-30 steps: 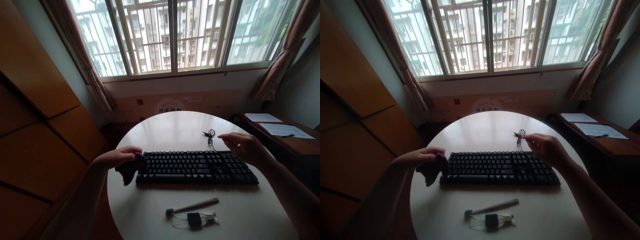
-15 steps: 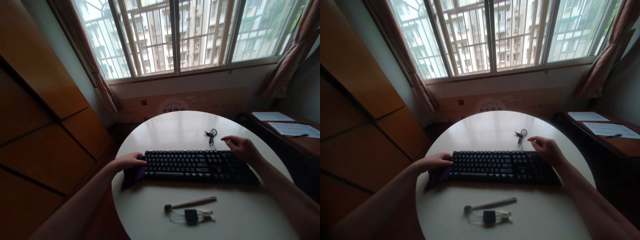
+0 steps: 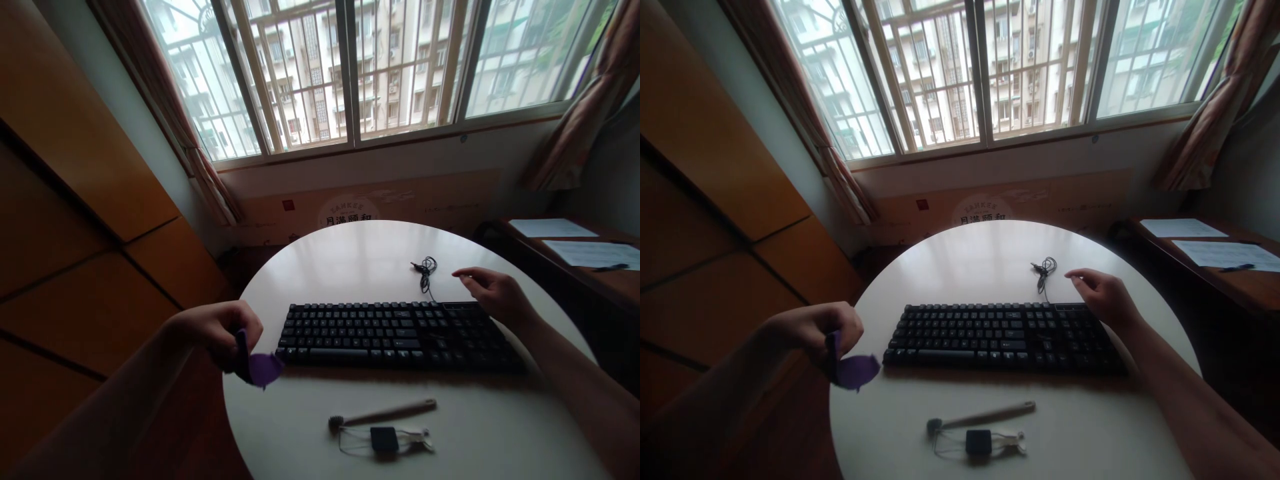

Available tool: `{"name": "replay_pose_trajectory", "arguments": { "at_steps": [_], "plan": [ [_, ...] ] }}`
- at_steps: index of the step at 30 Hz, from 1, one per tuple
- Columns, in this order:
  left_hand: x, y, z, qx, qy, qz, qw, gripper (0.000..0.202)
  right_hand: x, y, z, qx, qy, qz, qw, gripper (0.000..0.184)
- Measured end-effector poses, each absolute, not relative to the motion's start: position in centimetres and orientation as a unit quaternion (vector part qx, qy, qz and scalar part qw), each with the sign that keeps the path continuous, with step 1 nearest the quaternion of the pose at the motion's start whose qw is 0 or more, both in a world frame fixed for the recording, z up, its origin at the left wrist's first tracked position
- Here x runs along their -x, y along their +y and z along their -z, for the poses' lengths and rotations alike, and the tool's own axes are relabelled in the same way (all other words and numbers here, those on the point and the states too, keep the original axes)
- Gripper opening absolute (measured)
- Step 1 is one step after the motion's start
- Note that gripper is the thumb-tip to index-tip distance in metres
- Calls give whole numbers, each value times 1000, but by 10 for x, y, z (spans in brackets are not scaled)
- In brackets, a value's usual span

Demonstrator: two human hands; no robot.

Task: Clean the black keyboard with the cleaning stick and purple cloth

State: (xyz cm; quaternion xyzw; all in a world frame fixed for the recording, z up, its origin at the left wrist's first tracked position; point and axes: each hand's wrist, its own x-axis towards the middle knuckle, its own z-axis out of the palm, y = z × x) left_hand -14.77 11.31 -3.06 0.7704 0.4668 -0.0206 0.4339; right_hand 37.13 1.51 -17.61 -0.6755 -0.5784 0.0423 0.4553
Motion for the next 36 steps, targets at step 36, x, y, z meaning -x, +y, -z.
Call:
{"name": "replay_pose_trajectory", "arguments": {
  "at_steps": [36],
  "plan": [
    [123, 167, 114, -710, 471, 77, 518, 82, -369, 27, 189, 711, -594, -116, 358, 32]
  ]
}}
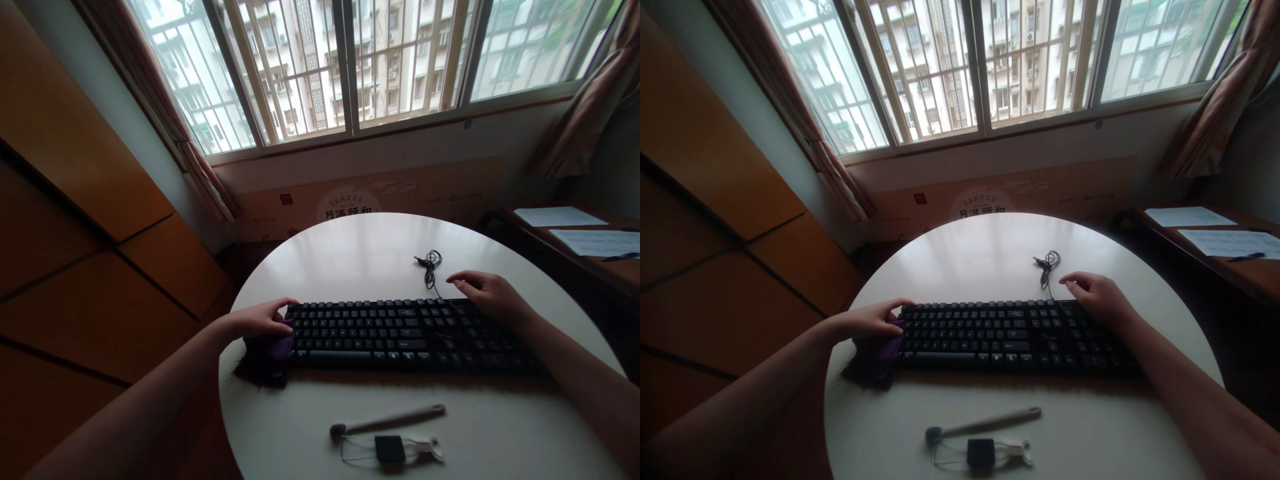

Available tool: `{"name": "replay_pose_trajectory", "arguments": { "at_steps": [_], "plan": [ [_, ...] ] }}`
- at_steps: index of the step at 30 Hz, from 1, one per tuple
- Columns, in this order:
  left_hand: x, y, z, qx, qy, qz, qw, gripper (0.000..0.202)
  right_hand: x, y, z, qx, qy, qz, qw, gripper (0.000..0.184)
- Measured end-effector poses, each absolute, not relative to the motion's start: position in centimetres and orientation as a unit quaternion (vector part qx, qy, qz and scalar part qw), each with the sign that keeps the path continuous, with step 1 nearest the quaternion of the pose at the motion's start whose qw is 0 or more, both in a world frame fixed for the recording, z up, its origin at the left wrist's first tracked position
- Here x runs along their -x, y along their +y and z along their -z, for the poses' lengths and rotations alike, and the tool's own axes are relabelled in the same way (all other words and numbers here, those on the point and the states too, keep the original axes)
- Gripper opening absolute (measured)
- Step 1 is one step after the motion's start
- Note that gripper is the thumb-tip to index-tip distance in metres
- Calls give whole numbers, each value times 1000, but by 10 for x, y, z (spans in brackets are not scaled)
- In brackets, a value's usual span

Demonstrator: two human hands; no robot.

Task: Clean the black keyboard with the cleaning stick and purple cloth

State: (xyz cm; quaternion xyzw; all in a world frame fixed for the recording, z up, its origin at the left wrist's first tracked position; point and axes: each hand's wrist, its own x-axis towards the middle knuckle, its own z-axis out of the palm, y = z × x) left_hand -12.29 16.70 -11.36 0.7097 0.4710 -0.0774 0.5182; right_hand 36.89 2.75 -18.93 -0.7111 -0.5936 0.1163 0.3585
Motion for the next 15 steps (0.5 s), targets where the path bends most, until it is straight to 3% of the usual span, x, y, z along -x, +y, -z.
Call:
{"name": "replay_pose_trajectory", "arguments": {
  "at_steps": [3, 15],
  "plan": [
    [124, 165, 117, -725, 480, 73, 489, 82, -371, 29, 191, 711, -595, -120, 355, 33],
    [141, 177, 121, -693, 381, 65, 609, 88, -371, 27, 190, 710, -592, -125, 361, 34]
  ]
}}
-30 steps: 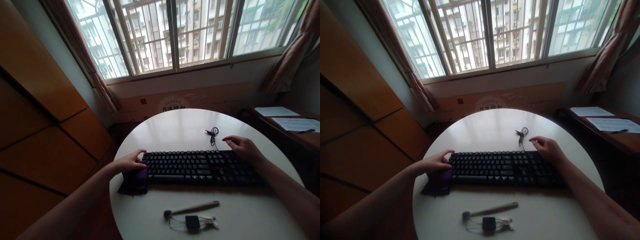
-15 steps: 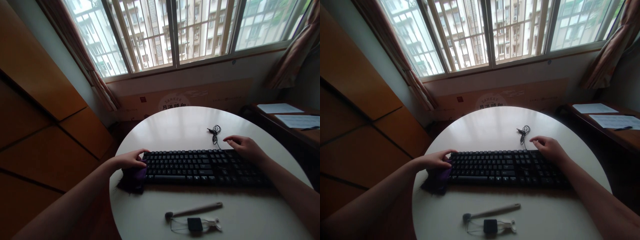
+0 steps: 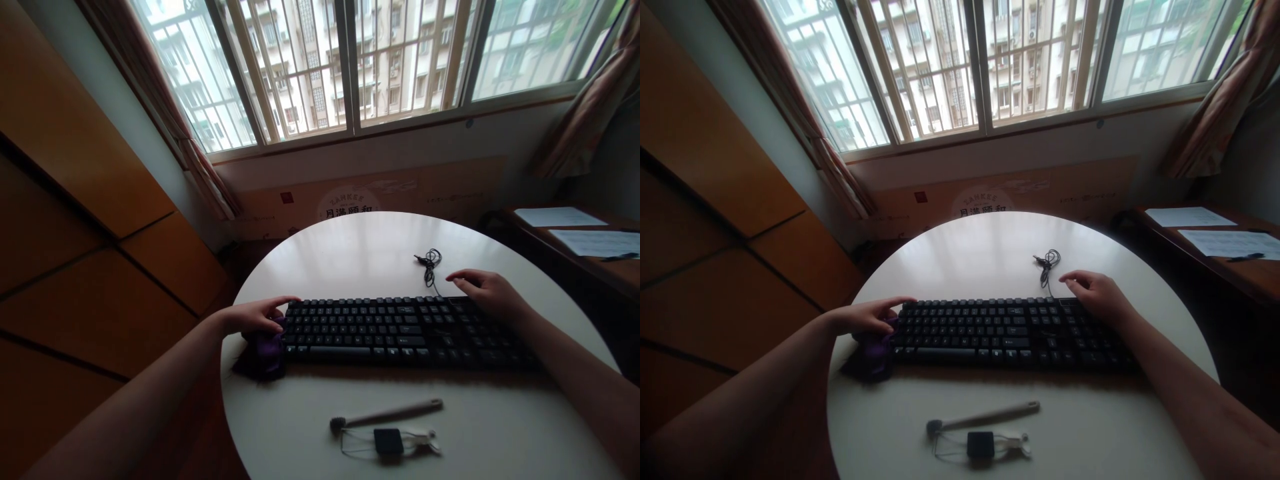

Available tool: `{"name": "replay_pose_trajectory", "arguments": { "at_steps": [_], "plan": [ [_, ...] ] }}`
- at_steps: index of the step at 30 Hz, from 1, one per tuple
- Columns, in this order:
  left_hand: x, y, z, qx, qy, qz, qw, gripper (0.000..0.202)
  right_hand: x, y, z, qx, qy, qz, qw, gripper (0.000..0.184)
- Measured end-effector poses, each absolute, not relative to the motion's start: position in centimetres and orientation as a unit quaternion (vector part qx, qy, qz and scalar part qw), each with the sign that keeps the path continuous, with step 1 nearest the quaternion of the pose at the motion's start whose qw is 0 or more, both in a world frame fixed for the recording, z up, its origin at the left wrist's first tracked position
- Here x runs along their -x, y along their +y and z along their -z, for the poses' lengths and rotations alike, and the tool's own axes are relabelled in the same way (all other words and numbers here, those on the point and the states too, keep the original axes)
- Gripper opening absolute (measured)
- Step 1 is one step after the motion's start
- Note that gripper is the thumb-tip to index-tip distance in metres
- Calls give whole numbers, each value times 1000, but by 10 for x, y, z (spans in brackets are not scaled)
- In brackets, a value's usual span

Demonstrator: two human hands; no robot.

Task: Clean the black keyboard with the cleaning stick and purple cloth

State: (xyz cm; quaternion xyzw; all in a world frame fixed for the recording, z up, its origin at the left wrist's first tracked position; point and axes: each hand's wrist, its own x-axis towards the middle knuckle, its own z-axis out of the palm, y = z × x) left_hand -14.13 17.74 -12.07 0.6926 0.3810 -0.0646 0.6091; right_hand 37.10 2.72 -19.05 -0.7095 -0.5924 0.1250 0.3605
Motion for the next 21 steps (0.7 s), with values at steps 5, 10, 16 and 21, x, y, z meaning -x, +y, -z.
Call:
{"name": "replay_pose_trajectory", "arguments": {
  "at_steps": [5, 10, 16, 21],
  "plan": [
    [133, 168, 116, -703, 423, 64, 569, 84, -372, 29, 192, 713, -589, -136, 356, 34],
    [125, 154, 120, -767, 469, 30, 437, 76, -373, 30, 194, 708, -594, -140, 355, 34],
    [128, 147, 120, -825, 448, 3, 345, 73, -372, 29, 192, 713, -591, -133, 354, 33],
    [114, 136, 91, -899, 390, 11, 198, 66, -371, 30, 192, 712, -591, -132, 356, 34]
  ]
}}
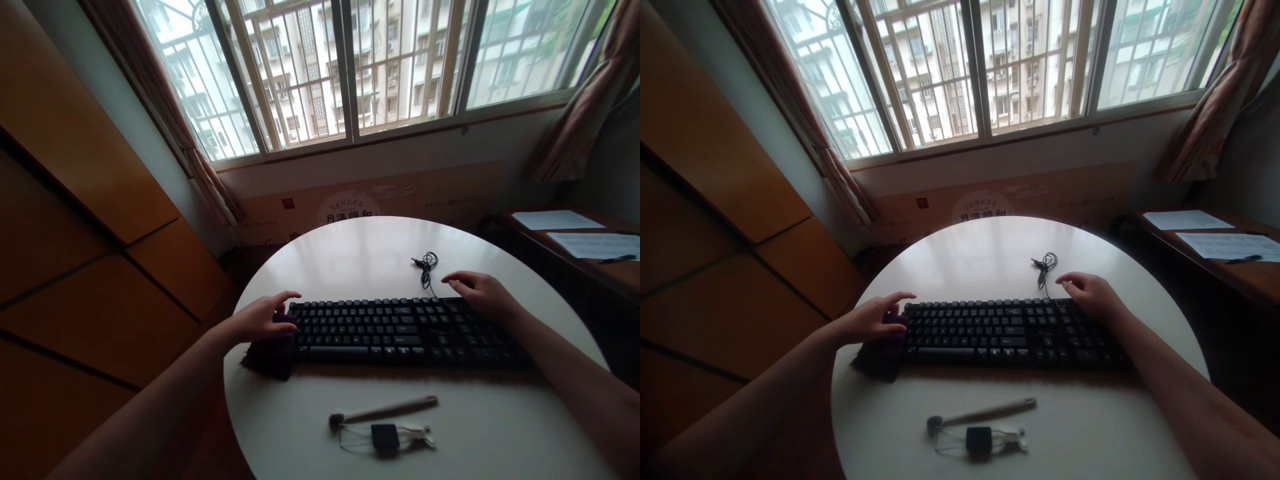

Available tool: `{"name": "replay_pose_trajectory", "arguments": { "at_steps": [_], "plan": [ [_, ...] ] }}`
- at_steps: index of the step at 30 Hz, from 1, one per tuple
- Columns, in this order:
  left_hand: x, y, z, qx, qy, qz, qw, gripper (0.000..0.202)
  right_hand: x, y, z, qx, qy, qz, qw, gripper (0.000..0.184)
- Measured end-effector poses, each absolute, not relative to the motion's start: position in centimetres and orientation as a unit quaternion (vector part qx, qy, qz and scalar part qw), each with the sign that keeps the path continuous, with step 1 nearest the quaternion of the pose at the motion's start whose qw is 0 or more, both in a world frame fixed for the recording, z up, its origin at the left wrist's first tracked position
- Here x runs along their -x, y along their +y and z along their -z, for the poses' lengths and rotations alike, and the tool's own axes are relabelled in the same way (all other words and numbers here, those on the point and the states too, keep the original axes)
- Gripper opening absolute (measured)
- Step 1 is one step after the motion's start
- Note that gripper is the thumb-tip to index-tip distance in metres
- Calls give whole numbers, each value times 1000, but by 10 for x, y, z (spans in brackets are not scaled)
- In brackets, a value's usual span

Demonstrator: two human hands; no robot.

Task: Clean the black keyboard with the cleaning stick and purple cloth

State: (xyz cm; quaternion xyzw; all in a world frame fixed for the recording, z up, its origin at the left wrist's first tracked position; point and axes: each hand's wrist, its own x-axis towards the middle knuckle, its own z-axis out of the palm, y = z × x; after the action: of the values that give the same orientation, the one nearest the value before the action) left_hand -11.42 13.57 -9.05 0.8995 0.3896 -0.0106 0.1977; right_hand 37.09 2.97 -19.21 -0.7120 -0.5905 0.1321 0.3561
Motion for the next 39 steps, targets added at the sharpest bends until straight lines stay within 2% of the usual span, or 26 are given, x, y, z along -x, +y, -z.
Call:
{"name": "replay_pose_trajectory", "arguments": {
  "at_steps": [2, 5, 8, 11, 13, 15, 17, 19, 25, 32, 39],
  "plan": [
    [106, 129, 76, -913, 370, 12, 170, 55, -371, 30, 192, 709, -595, -131, 355, 34],
    [99, 125, 62, -908, 339, 38, 243, 38, -371, 29, 191, 707, -602, -138, 345, 34],
    [98, 129, 61, -880, 343, 73, 322, 38, -371, 28, 189, 706, -606, -138, 340, 34],
    [98, 136, 70, -878, 379, 74, 283, 37, -370, 28, 188, 703, -609, -132, 342, 33],
    [97, 139, 76, -884, 403, 74, 227, 42, -370, 29, 188, 704, -609, -134, 340, 33],
    [97, 140, 78, -879, 432, 88, 183, 59, -371, 29, 189, 704, -609, -134, 340, 33],
    [98, 139, 78, -867, 456, 114, 166, 75, -371, 29, 189, 703, -609, -131, 342, 33],
    [98, 138, 76, -851, 470, 150, 180, 81, -371, 29, 190, 705, -608, -130, 342, 33],
    [94, 146, 81, -799, 487, 188, 297, 83, -371, 29, 190, 707, -607, -133, 337, 33],
    [94, 152, 90, -799, 480, 177, 315, 84, -371, 29, 190, 712, -605, -130, 332, 33],
    [98, 158, 95, -779, 471, 163, 380, 78, -372, 29, 191, 713, -605, -128, 329, 33]
  ]
}}
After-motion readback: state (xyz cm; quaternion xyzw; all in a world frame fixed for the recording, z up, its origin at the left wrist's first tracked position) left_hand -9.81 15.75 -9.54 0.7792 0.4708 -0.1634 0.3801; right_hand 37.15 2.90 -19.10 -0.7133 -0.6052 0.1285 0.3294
